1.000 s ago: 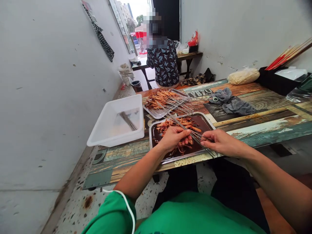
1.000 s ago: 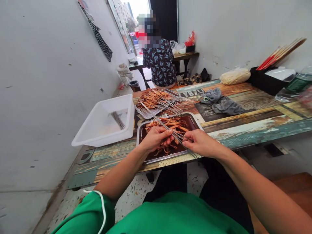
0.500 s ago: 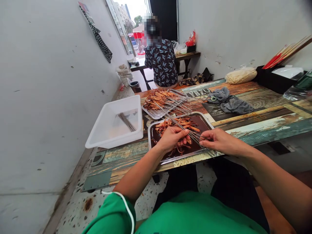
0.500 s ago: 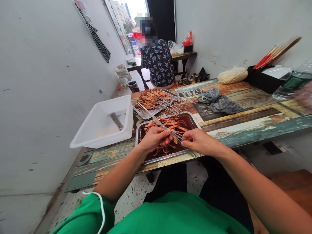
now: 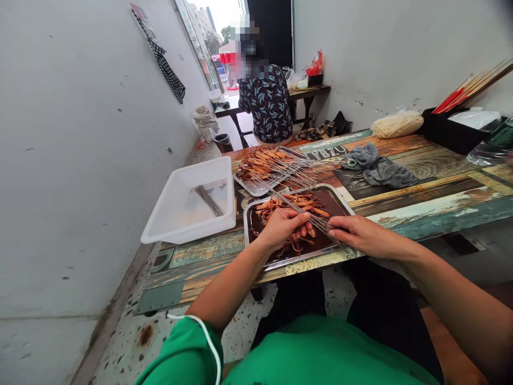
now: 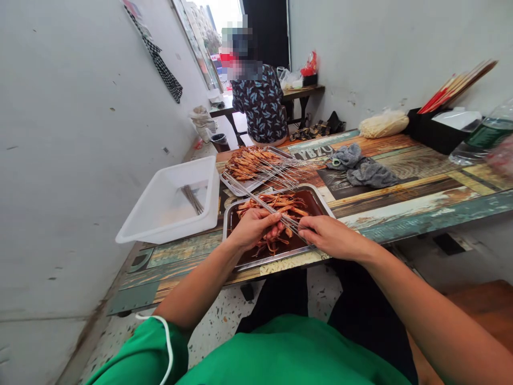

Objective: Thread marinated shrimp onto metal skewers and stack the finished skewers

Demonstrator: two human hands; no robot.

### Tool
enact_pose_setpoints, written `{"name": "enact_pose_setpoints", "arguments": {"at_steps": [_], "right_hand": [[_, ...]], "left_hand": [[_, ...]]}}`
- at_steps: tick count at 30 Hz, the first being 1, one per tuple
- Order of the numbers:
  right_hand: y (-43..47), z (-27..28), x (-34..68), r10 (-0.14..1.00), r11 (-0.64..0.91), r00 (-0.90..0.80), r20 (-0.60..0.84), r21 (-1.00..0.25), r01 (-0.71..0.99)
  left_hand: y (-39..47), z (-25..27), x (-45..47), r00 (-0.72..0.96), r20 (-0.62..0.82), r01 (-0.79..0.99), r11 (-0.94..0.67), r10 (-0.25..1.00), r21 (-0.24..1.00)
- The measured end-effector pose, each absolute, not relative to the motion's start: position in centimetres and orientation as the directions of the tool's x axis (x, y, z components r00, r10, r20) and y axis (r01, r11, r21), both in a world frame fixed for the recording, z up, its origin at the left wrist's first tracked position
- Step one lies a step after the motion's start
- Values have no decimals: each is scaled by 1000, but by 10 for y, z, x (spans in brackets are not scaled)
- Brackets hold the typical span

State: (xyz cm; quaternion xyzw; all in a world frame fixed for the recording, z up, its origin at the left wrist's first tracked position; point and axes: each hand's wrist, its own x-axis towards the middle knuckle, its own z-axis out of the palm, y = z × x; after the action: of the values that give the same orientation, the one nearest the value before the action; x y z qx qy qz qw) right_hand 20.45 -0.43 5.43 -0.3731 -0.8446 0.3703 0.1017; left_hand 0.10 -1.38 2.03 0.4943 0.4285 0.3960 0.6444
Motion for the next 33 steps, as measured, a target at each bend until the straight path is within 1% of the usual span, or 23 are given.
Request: {"name": "enact_pose_setpoints", "arguments": {"at_steps": [6,12,17,21,27,33], "right_hand": [[-5,55,202,705,444,-704,-81,-723,528],[-3,52,202,716,402,-690,-103,-747,529],[-4,41,199,745,364,-660,-97,-771,523],[-4,38,197,766,335,-635,-99,-782,526],[-2,46,196,738,317,-664,-116,-810,494],[-1,48,195,797,310,-597,-89,-788,532]], "left_hand": [[-13,18,1,311,-176,-99,216,934,971],[-15,18,4,326,-201,-109,248,924,963],[-16,18,4,337,-174,-147,234,925,961],[-15,20,3,337,-176,-144,235,925,961],[-15,22,3,319,-174,-132,226,931,965],[-15,23,4,280,-173,-163,224,944,961]]}}
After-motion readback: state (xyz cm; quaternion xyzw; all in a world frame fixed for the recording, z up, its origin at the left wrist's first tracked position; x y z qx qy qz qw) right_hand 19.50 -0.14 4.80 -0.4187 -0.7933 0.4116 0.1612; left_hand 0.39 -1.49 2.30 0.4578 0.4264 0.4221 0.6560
